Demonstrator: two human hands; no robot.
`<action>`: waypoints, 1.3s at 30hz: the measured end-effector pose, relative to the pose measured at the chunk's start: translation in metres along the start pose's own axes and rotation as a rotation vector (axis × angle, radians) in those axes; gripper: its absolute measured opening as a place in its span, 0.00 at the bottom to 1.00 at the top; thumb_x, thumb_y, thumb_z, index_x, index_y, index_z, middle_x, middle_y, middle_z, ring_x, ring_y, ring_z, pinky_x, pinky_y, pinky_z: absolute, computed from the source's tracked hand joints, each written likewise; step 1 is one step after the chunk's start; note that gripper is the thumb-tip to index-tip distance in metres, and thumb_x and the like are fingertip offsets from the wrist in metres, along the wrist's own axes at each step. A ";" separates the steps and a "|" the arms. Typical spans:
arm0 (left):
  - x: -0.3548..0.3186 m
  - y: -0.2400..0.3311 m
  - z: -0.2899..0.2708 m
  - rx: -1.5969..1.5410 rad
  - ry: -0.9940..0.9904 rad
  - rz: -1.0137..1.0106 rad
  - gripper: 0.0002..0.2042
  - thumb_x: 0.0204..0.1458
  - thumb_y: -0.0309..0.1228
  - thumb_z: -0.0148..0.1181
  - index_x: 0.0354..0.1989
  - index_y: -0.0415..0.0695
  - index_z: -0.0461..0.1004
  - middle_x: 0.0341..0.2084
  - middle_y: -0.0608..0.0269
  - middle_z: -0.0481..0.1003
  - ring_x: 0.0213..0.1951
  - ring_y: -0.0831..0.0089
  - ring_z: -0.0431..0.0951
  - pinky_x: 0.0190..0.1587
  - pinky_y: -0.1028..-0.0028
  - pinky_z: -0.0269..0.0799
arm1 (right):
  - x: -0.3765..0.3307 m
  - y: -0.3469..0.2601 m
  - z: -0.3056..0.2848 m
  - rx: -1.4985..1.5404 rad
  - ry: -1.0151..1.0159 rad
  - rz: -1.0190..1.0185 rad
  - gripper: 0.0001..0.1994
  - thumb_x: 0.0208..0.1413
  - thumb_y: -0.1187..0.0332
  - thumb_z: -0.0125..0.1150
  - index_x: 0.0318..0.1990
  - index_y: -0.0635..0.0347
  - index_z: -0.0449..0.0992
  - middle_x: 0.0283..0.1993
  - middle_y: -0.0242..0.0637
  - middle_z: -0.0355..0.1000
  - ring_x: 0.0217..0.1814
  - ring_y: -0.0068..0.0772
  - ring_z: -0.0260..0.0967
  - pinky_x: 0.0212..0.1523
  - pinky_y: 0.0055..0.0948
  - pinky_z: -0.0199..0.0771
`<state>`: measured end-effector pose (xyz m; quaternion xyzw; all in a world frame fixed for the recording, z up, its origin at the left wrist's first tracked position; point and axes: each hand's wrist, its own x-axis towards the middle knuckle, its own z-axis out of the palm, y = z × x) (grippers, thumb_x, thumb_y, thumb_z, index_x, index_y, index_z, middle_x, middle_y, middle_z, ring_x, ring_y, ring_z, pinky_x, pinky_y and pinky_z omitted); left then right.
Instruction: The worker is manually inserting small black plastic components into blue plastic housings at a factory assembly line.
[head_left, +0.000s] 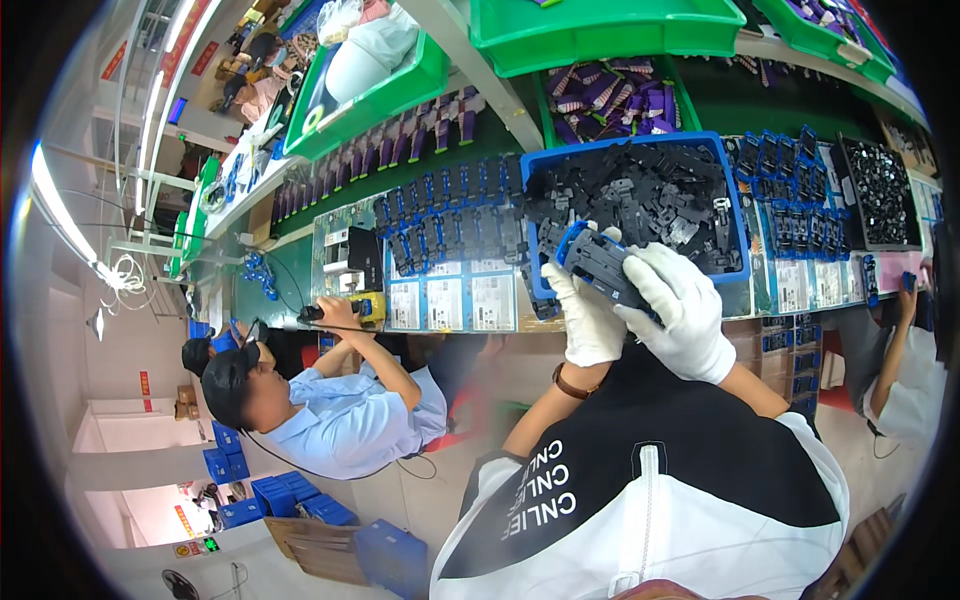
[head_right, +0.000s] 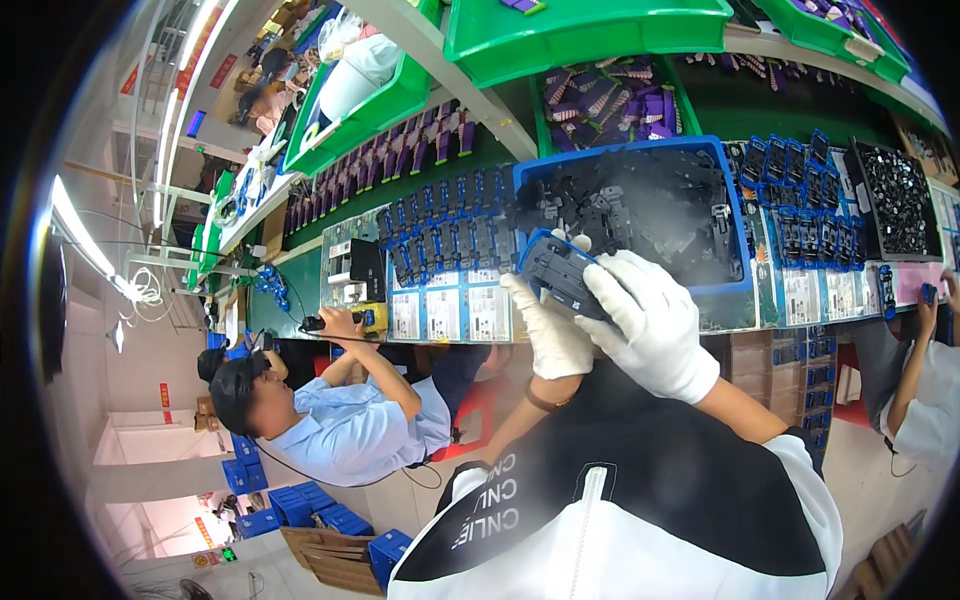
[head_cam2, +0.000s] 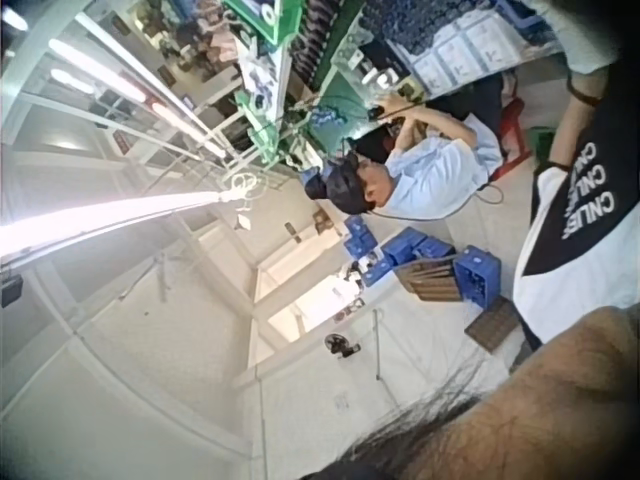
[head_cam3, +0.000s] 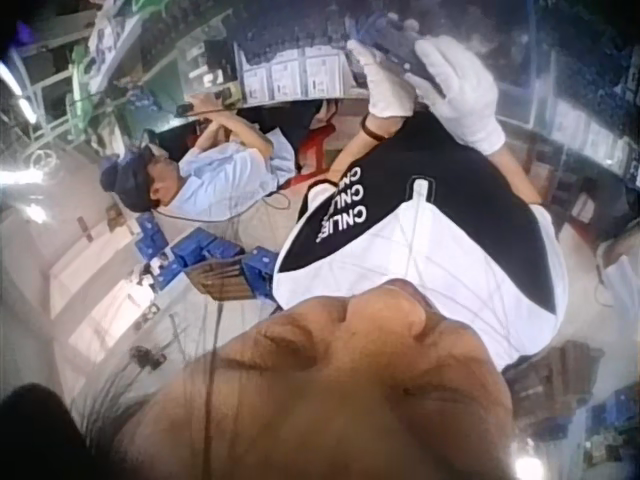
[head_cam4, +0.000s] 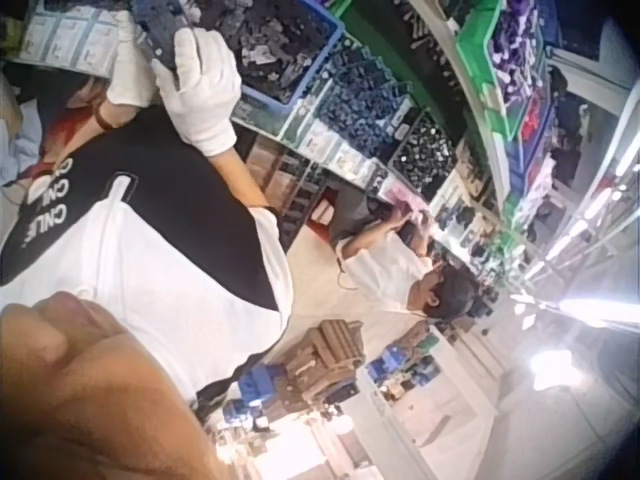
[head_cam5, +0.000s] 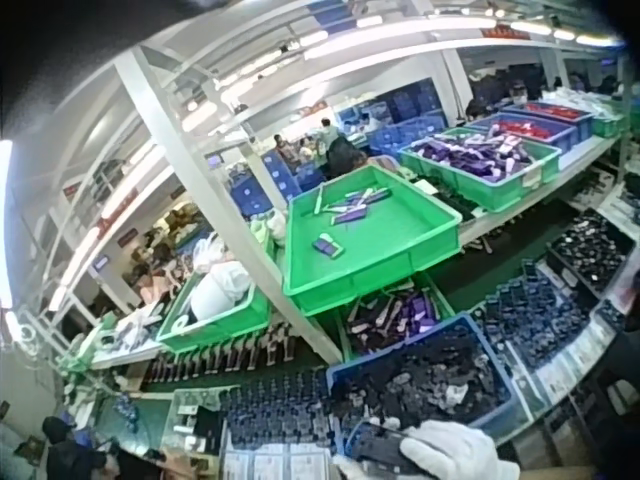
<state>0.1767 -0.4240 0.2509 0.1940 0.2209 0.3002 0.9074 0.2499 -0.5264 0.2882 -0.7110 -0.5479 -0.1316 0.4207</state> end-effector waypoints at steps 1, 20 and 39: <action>-0.001 -0.002 -0.005 0.024 -0.057 0.023 0.40 0.46 0.69 0.43 0.59 0.50 0.61 0.53 0.58 0.67 0.54 0.65 0.67 0.59 0.64 0.60 | -0.004 0.000 0.004 -0.021 0.006 0.003 0.29 0.35 0.67 0.70 0.50 0.59 0.70 0.47 0.43 0.70 0.48 0.48 0.69 0.47 0.38 0.72; -0.058 -0.035 -0.038 0.103 0.022 0.046 0.19 0.53 0.22 0.55 0.55 0.45 0.64 0.44 0.65 0.71 0.45 0.75 0.72 0.49 0.74 0.71 | -0.068 -0.027 0.014 -0.141 0.014 0.085 0.24 0.32 0.68 0.69 0.44 0.54 0.75 0.44 0.37 0.69 0.46 0.43 0.68 0.44 0.41 0.70; -0.039 -0.034 -0.032 0.086 0.094 0.111 0.16 0.58 0.36 0.53 0.52 0.45 0.64 0.43 0.60 0.71 0.45 0.66 0.73 0.50 0.65 0.71 | -0.081 -0.007 0.012 0.925 -0.150 0.863 0.32 0.49 0.61 0.66 0.59 0.66 0.62 0.55 0.42 0.66 0.57 0.32 0.63 0.56 0.31 0.64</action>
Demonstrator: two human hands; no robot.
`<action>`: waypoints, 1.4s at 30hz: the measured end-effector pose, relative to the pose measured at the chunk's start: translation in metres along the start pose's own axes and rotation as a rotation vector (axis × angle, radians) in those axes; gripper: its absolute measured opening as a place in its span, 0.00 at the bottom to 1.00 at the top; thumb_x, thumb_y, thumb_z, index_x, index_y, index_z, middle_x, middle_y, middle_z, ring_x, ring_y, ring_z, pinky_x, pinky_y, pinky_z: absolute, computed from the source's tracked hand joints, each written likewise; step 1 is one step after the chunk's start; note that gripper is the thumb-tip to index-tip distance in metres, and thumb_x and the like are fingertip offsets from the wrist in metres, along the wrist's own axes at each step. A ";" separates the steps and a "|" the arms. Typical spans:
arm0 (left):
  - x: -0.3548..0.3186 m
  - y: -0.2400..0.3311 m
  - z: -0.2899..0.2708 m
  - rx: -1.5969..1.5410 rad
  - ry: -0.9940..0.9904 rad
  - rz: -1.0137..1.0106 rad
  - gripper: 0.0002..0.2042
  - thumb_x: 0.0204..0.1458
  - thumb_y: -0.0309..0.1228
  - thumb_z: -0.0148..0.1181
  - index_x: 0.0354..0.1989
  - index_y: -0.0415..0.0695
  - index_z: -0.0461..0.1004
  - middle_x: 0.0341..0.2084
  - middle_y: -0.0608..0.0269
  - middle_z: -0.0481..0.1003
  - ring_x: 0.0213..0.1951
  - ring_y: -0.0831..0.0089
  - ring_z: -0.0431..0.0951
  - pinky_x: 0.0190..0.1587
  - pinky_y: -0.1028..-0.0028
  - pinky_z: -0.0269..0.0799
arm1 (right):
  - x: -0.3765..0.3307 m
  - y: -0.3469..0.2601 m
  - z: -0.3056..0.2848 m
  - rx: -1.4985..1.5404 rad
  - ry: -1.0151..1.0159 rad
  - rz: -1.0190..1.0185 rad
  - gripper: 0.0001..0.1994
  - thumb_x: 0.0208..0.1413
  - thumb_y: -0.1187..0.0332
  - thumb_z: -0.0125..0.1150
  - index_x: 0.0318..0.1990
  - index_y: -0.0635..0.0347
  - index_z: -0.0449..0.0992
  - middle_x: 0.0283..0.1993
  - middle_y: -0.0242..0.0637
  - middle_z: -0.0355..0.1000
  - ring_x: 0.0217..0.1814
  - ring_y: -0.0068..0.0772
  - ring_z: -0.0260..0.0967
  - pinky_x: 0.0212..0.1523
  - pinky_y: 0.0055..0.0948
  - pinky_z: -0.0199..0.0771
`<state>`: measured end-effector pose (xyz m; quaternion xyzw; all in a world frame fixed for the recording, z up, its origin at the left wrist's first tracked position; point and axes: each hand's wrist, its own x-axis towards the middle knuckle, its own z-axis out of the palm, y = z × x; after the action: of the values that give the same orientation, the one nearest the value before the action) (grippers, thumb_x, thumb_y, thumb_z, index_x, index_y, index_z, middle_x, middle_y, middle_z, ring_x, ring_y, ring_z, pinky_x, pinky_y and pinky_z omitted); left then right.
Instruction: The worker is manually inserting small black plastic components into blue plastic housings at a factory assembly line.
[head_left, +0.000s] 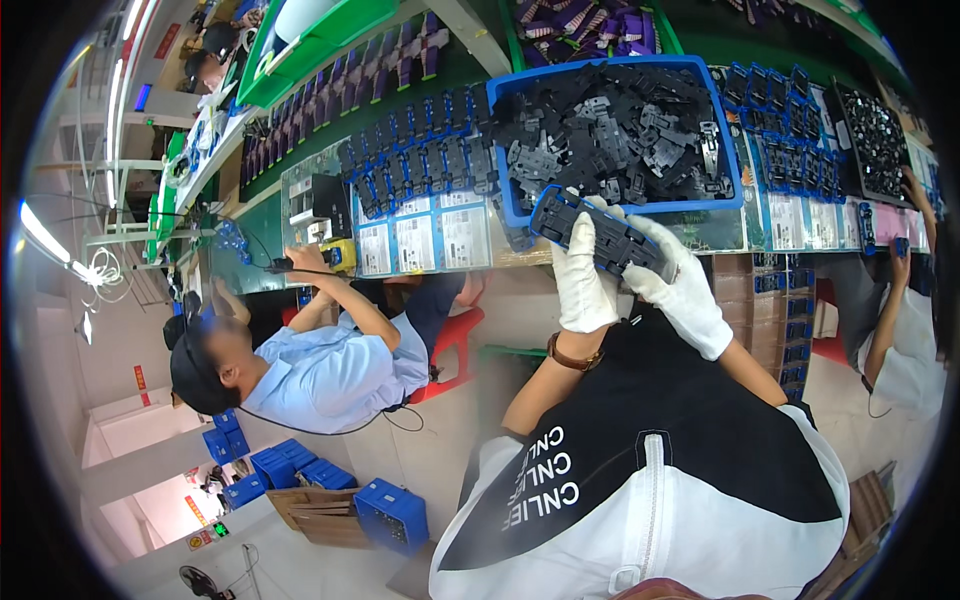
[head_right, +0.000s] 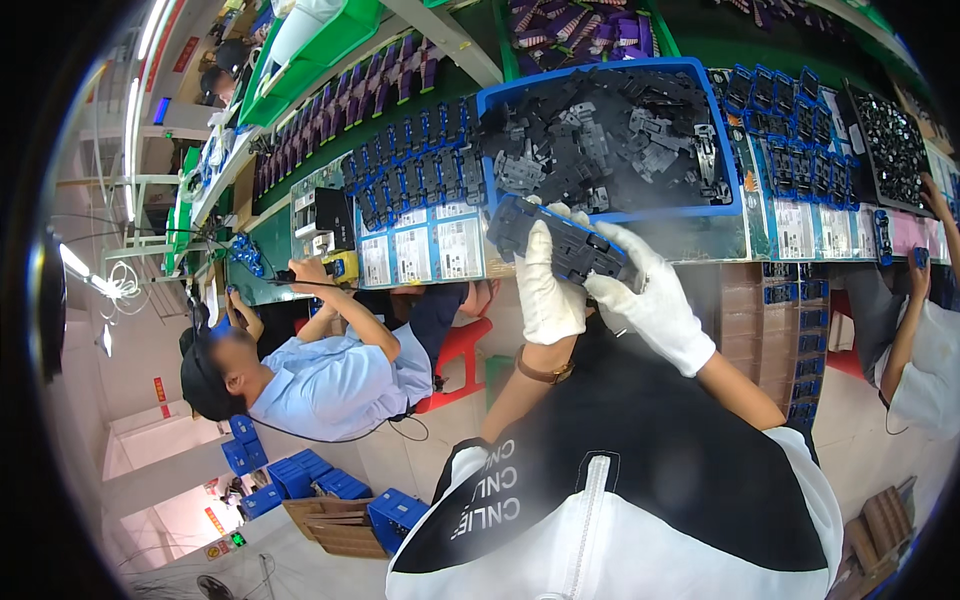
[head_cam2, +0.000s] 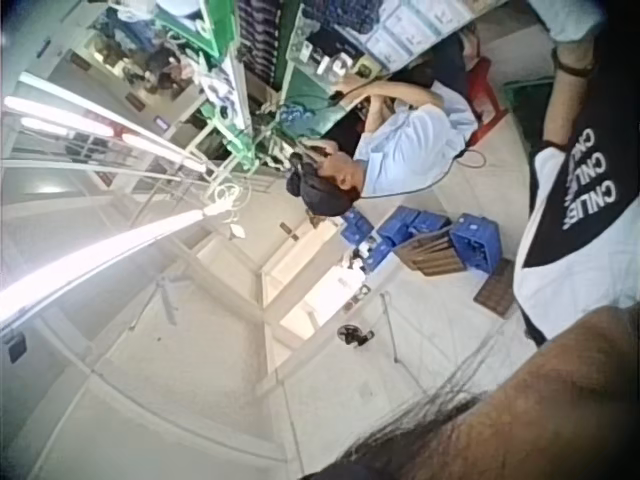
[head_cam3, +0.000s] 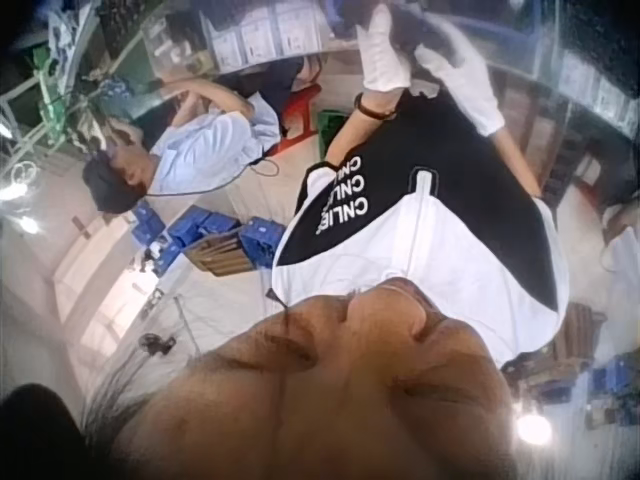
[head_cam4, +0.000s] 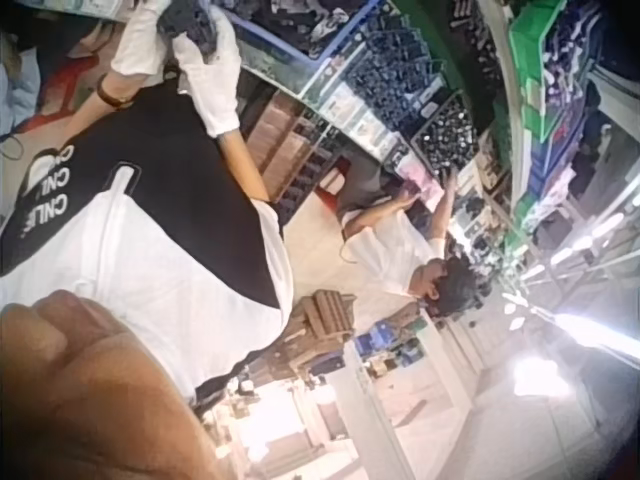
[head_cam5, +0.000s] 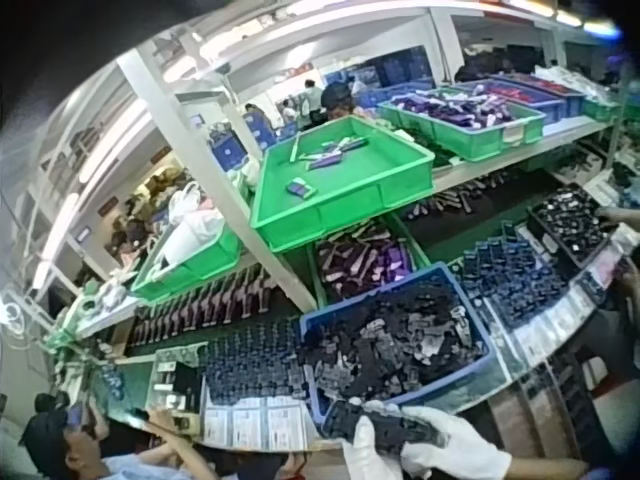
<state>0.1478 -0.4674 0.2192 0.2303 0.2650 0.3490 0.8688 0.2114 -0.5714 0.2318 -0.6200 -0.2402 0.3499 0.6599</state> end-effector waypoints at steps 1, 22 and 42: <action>0.002 0.000 0.002 0.012 -0.005 0.015 0.15 0.58 0.36 0.53 0.52 0.45 0.65 0.43 0.60 0.71 0.46 0.66 0.73 0.50 0.65 0.71 | 0.003 -0.004 0.002 0.193 -0.056 0.063 0.32 0.49 0.61 0.66 0.59 0.68 0.61 0.55 0.40 0.65 0.57 0.27 0.62 0.57 0.29 0.62; 0.048 0.033 0.039 0.154 -0.144 0.142 0.20 0.57 0.29 0.53 0.57 0.45 0.58 0.47 0.57 0.70 0.45 0.66 0.75 0.49 0.67 0.73 | 0.058 -0.027 0.005 0.224 -0.005 -0.026 0.24 0.56 0.70 0.58 0.59 0.65 0.61 0.57 0.39 0.63 0.54 0.24 0.64 0.41 0.21 0.77; 0.094 0.059 -0.134 0.399 0.335 0.203 0.30 0.62 0.39 0.47 0.67 0.42 0.43 0.59 0.56 0.59 0.54 0.67 0.65 0.55 0.68 0.64 | 0.071 0.046 0.022 -0.478 0.028 -0.190 0.21 0.57 0.63 0.56 0.56 0.62 0.67 0.49 0.40 0.69 0.47 0.31 0.70 0.47 0.27 0.69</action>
<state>0.0947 -0.3317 0.1246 0.3611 0.4440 0.4087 0.7109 0.2326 -0.5040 0.1811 -0.7381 -0.3638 0.2110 0.5276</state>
